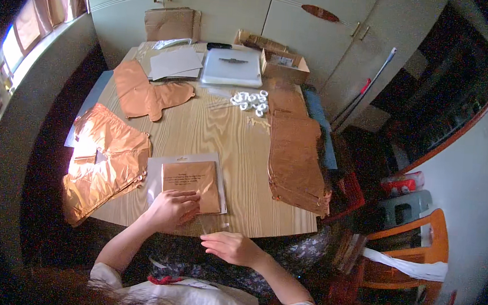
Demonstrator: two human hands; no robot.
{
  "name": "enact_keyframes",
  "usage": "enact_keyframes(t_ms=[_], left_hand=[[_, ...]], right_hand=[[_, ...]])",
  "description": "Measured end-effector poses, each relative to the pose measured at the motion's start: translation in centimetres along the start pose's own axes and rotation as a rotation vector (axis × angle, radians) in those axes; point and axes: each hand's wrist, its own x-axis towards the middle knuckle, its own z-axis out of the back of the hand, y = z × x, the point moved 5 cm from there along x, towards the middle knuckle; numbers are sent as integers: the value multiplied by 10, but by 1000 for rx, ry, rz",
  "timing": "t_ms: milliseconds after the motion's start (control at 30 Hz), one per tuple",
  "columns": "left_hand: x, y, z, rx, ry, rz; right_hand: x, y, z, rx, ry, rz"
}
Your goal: Packaging and organizing metallic party balloons and cardboard inserts at a table.
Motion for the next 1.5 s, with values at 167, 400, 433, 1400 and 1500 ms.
enact_keyframes(t_ms=[167,400,433,1400,1500], left_hand=[[0,-2,1,5,-10,0],[-6,1,-4,1,-58,-9],[-7,0,-3,-3,-60,-12],[-8,3,-8,-13,-45,-53],[-8,2,-6,-17,-34,-40]], right_hand=[[4,-7,-7,-163,2,-2],[2,-22,5,-437,17,-20],[3,-26,8,-430,4,-38],[39,-77,30,-405,237,-61],[40,-78,30,-379,256,-67]])
